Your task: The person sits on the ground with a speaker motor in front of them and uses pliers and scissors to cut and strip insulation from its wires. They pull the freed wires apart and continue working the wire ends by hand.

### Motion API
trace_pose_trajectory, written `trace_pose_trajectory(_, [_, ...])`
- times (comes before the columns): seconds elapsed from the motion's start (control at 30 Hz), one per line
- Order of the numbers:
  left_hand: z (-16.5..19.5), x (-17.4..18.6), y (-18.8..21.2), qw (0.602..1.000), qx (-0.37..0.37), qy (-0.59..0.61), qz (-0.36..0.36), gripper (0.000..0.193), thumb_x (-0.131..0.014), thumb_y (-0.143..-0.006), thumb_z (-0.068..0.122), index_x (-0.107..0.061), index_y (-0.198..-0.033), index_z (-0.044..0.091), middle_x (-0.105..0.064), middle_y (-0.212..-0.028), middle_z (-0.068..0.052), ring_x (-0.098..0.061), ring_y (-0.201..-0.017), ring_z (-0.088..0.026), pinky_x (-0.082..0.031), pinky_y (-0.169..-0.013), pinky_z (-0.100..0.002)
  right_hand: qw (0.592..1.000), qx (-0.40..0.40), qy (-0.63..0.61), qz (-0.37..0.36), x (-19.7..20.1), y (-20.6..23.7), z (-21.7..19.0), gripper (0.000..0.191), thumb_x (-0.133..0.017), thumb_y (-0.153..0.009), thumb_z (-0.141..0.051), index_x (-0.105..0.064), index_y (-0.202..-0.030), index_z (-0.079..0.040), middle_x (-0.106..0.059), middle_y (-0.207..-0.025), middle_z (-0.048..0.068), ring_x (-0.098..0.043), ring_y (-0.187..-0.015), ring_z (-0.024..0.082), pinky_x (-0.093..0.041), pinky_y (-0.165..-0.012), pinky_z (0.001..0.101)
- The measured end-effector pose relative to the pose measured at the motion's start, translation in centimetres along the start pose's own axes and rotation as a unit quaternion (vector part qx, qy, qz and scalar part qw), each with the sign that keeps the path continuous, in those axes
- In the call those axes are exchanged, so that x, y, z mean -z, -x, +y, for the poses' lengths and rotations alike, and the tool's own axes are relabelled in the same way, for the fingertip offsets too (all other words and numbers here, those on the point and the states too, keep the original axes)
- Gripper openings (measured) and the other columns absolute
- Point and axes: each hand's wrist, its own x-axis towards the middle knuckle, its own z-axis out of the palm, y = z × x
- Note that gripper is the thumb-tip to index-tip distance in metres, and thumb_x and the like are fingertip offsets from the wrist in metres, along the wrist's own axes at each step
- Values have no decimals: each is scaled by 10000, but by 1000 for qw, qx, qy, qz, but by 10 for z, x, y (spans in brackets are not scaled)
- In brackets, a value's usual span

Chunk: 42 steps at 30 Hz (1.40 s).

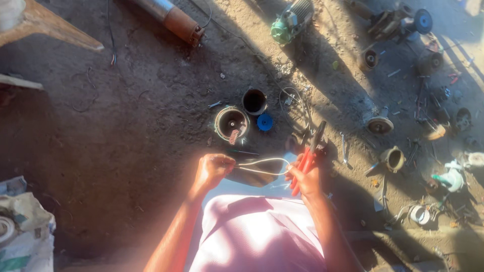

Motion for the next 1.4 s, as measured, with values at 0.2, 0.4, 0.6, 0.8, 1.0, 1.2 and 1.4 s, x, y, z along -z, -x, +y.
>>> trace_pose_trajectory(0.2, [-13, -39, -83, 997, 71, -6, 30, 216, -701, -814, 43, -826, -985, 84, -810, -833, -79, -733, -670, -160, -599, -652, -306, 994, -49, 54, -76, 22, -134, 23, 384, -750, -787, 26, -552, -1113, -20, -655, -829, 95, -683, -641, 210, -588, -571, 356])
trace_pose_trajectory(0.4, [-71, -129, -189, 976, 123, -107, 144, 184, -711, -791, 97, -834, -923, 132, -798, -879, -145, -774, -739, -269, -617, -692, -393, 950, -131, 126, -253, 43, -305, 101, 282, -730, -850, -16, -567, -1081, -28, -651, -792, 108, -664, -626, 184, -547, -560, 339])
trace_pose_trajectory(0.6, [-179, -130, -324, 973, 24, -225, 52, 191, -662, -716, 13, -799, -836, 70, -739, -818, -201, -720, -827, -385, -573, -755, -434, 933, -228, 120, -250, 15, -412, 235, 325, -708, -782, -34, -487, -991, -148, -599, -709, 23, -644, -540, 185, -551, -484, 356])
trace_pose_trajectory(0.8, [-270, -136, -371, 982, -21, -189, -5, 217, -655, -707, -27, -781, -869, 43, -741, -843, -181, -732, -831, -361, -584, -741, -416, 881, -160, 324, -305, 11, -457, 355, 238, -711, -775, -47, -539, -931, -99, -616, -693, 45, -602, -533, 171, -494, -482, 353])
trace_pose_trajectory(1.0, [-293, -132, -375, 983, -44, -180, 13, 173, -692, -696, -46, -780, -803, 57, -756, -790, -139, -737, -782, -337, -573, -686, -411, 842, -38, 387, -373, 12, -466, 402, 215, -747, -829, -87, -626, -1006, -72, -625, -831, 25, -602, -762, 112, -500, -692, 290])
trace_pose_trajectory(1.2, [-276, -123, -355, 976, -33, -160, 141, 244, -804, -631, 52, -810, -875, 60, -755, -751, -115, -737, -697, -266, -570, -626, -382, 905, -2, 213, -369, 8, -451, 395, 233, -723, -829, -61, -614, -1034, -65, -609, -878, -17, -582, -803, 73, -493, -702, 260])
trace_pose_trajectory(1.4, [-281, -122, -302, 966, -146, 104, 188, 183, -720, -789, 8, -804, -947, -30, -774, -848, -129, -724, -765, -187, -573, -654, -333, 957, 87, 88, -264, 33, -397, 323, 184, -704, -887, -26, -626, -1050, -60, -681, -892, 79, -626, -710, 190, -474, -568, 325])
